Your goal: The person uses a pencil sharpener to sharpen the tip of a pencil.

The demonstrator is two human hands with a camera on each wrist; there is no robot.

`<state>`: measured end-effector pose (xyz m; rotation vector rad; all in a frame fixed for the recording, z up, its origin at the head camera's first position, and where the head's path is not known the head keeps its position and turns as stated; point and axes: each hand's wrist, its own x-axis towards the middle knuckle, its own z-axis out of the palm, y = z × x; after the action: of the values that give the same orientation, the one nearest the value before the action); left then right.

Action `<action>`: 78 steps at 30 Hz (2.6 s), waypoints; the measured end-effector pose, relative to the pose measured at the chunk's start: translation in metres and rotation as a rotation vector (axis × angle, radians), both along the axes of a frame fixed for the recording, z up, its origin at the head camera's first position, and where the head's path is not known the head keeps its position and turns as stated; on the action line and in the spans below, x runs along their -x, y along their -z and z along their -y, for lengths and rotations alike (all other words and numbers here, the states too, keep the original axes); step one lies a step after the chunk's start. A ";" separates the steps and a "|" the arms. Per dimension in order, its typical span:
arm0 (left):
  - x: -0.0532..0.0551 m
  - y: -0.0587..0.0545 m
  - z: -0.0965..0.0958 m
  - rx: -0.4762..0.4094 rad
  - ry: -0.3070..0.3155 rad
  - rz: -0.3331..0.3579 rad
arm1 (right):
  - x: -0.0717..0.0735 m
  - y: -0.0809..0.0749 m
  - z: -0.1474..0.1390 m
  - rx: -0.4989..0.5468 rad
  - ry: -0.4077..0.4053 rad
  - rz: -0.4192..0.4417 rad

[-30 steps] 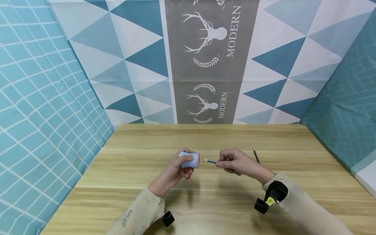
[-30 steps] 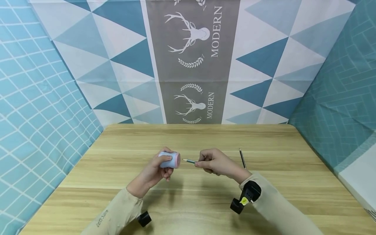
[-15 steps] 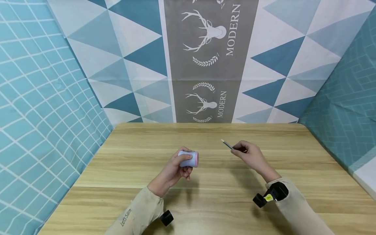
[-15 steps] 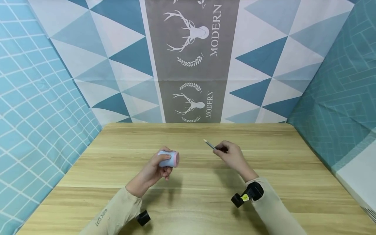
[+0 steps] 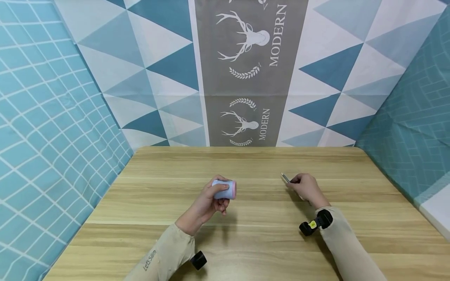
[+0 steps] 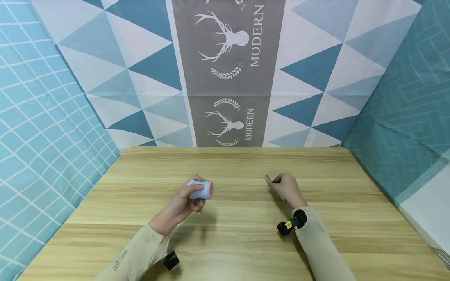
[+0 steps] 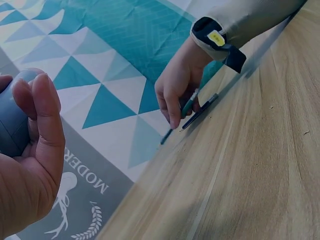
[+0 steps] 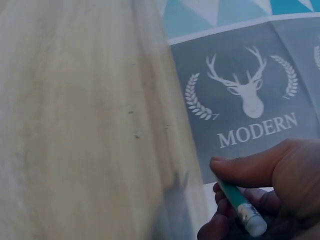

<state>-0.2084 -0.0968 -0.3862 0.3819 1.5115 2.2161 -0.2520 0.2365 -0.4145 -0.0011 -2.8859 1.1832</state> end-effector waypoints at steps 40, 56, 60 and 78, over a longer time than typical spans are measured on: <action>0.005 -0.004 0.007 -0.055 -0.069 0.092 | -0.001 -0.007 0.001 -0.145 -0.075 0.079; 0.014 -0.005 0.020 -0.127 0.049 0.069 | -0.020 -0.057 -0.008 -0.023 -0.178 -0.004; 0.016 -0.001 0.021 -0.058 0.055 0.059 | -0.023 -0.064 -0.005 0.001 -0.201 -0.010; 0.037 0.044 0.033 0.478 -0.054 -0.137 | -0.035 -0.077 -0.002 0.061 -0.300 -0.018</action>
<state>-0.2451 -0.1300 -0.4298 0.3452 2.0744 1.8108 -0.2173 0.2381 -0.3371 0.4528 -2.9052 1.3028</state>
